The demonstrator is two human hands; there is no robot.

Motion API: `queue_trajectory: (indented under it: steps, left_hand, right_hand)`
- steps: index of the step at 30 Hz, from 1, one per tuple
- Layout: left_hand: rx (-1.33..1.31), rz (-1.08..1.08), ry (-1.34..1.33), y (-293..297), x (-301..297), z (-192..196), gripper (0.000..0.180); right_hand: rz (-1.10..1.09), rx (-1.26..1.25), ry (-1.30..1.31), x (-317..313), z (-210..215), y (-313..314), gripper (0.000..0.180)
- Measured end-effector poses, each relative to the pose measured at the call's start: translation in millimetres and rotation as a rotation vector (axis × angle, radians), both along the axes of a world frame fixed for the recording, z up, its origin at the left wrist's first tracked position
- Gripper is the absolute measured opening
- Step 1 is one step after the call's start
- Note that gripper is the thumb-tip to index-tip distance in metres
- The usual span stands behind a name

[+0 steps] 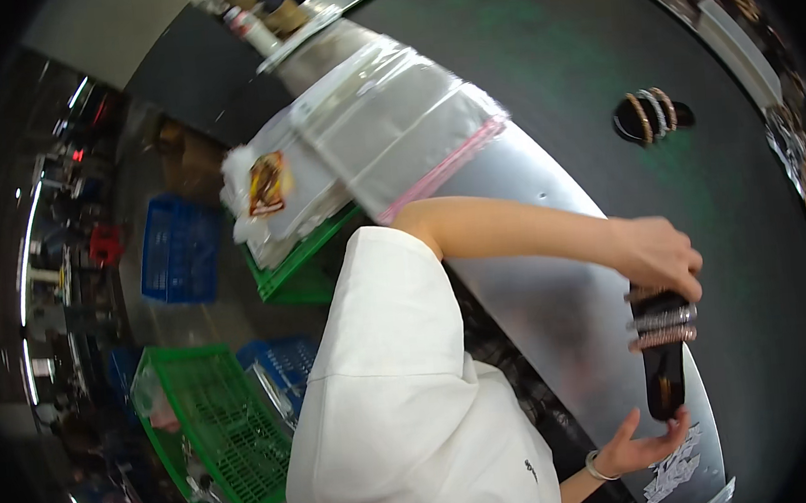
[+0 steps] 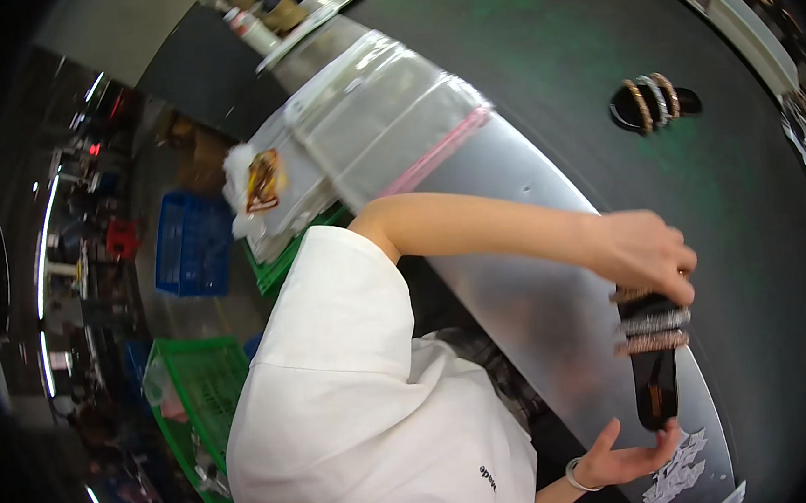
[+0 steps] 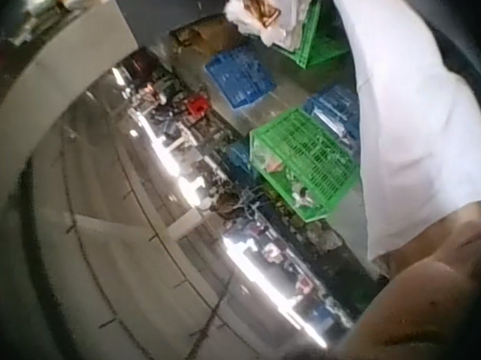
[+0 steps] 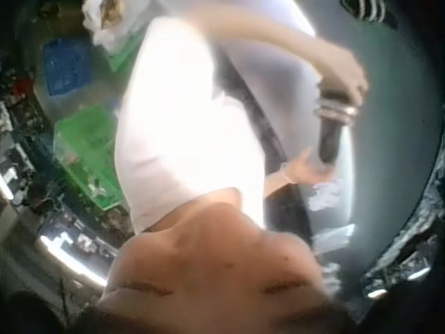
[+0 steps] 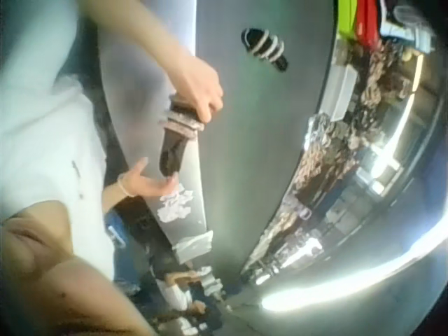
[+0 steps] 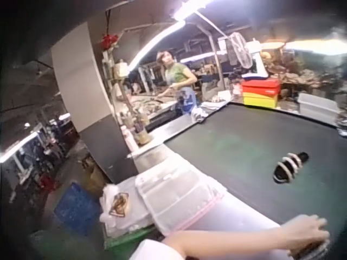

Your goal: The person repeatedly picks up black sandals with gold straps from a table, places them into clear plastic bags, and sets the packaged items aside. The process involves handling the sandals one at a time, opening the bags, and arranging the footwear inside.

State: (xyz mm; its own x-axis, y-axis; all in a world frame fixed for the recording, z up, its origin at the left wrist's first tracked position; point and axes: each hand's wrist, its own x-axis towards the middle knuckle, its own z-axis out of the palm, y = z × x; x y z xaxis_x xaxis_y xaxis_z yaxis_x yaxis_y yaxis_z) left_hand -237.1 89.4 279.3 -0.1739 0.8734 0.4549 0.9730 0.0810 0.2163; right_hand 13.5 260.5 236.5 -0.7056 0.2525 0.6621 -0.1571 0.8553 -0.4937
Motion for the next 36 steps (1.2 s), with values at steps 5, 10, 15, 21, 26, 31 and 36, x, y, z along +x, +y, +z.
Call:
queue_trajectory:
  steps: [5,10,15,21,26,31,36]
  left_hand:
    - [0.205,0.104,-0.187,-60.1,60.5,-29.3,0.021]
    - [0.498,0.62,-0.394,-191.5,89.8,-43.2,0.036]
    - [0.289,1.659,-0.094,-431.7,124.1,-64.6,0.036]
    - [-0.197,2.19,-0.42,-553.5,149.5,-98.6,0.085]
    - [-0.259,2.192,-0.6,-565.6,133.7,-111.1,0.099]
    - [-0.129,2.201,-0.652,-577.5,132.5,-117.1,0.095]
    - [0.135,2.184,-0.582,-580.3,138.9,-121.3,0.08]
  right_hand:
    - [0.058,0.192,-0.434,-41.1,21.2,-64.7,0.095]
    - [0.257,-0.349,-0.794,-68.6,-2.2,-91.0,0.098]
    - [0.052,0.258,-0.513,-78.2,-34.7,-71.8,0.09]
    - [0.88,-0.086,-0.291,-107.0,28.8,-269.5,0.046]
    - [1.284,0.128,-0.03,-149.9,-31.5,-438.6,0.038]
    - [1.269,0.56,0.041,-171.1,-79.4,-525.5,0.041]
    - [1.421,0.678,-0.012,-176.6,-101.4,-541.4,0.044]
